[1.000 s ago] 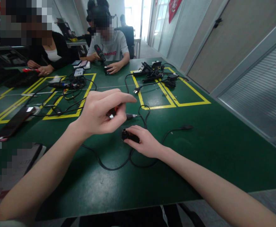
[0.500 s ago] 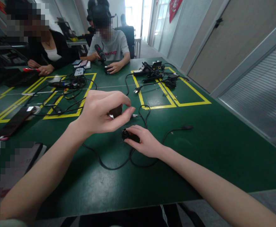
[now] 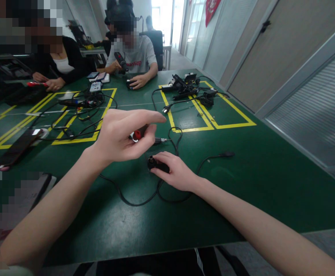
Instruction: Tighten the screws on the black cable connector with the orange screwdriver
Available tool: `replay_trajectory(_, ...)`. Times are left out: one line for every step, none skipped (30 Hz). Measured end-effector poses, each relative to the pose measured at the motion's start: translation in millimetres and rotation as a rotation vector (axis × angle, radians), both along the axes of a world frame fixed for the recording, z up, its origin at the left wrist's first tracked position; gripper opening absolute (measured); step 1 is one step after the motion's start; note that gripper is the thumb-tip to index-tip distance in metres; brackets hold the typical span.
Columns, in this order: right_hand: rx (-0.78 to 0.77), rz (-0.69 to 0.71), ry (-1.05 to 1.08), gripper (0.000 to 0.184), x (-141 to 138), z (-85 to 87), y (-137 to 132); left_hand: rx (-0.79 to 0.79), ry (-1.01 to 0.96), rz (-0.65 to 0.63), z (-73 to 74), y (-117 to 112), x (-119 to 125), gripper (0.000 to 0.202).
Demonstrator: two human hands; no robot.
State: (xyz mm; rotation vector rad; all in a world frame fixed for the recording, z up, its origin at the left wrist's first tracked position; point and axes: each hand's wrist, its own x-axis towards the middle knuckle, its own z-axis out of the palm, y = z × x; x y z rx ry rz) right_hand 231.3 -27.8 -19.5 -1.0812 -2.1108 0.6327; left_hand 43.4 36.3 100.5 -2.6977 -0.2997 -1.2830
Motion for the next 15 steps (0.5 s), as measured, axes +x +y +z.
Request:
replay_trajectory(0.0,0.0,0.0,0.02,-0.1,0.0,0.0,0.007,-0.004,0.002,-0.3,0.2,-0.1,0.023)
replay_trajectory(0.001,-0.001,0.001,0.02,-0.3,-0.1,0.0,0.011,-0.009,0.003,-0.7,0.5,-0.2,0.022)
replay_trajectory(0.002,-0.001,0.002,0.021,-0.4,-0.2,0.0,0.013,-0.014,0.001,-1.1,0.7,-0.2,0.021)
replay_trajectory(0.002,-0.001,0.004,0.021,-0.5,-0.3,0.1,0.014,-0.018,-0.003,-1.5,0.8,-0.1,0.02)
replay_trajectory(0.004,-0.001,0.005,0.021,-0.7,-0.4,0.2,0.015,-0.021,-0.008,-1.7,0.9,0.1,0.02)
replay_trajectory(0.005,-0.001,0.006,0.02,-0.8,-0.5,0.2,0.016,-0.022,-0.011,-1.9,0.9,0.3,0.019)
replay_trajectory(0.007,-0.002,0.008,0.02,-0.9,-0.7,0.3,0.02,-0.02,-0.013,-1.9,0.7,0.7,0.018)
replay_trajectory(0.008,-0.001,0.01,0.02,-1.0,-0.9,0.3,0.025,-0.017,-0.011,-1.7,0.5,1.0,0.017)
replay_trajectory(0.01,-0.001,0.012,0.019,-1.1,-1.2,0.4,0.03,-0.013,-0.008,-1.4,0.1,1.2,0.016)
replay_trajectory(0.012,0.0,0.015,0.018,-1.1,-1.6,0.4,0.034,-0.009,-0.005,-1.0,-0.2,1.4,0.016)
replay_trajectory(0.013,0.001,0.018,0.017,-1.2,-1.9,0.4,0.037,-0.008,-0.006,-0.5,-0.6,1.4,0.017)
replay_trajectory(0.015,0.002,0.021,0.016,-1.3,-2.3,0.3,0.037,-0.009,-0.011,-0.1,-0.9,1.4,0.018)
replay_trajectory(0.016,0.003,0.023,0.015,-1.3,-2.6,0.3,0.036,-0.013,-0.018,0.3,-1.3,1.3,0.019)
replay_trajectory(0.017,0.004,0.025,0.015,-1.4,-2.8,0.2,0.034,-0.016,-0.026,0.6,-1.5,1.3,0.021)
replay_trajectory(0.017,0.004,0.025,0.015,-1.4,-2.8,0.2,0.032,-0.018,-0.031,0.8,-1.8,1.2,0.022)
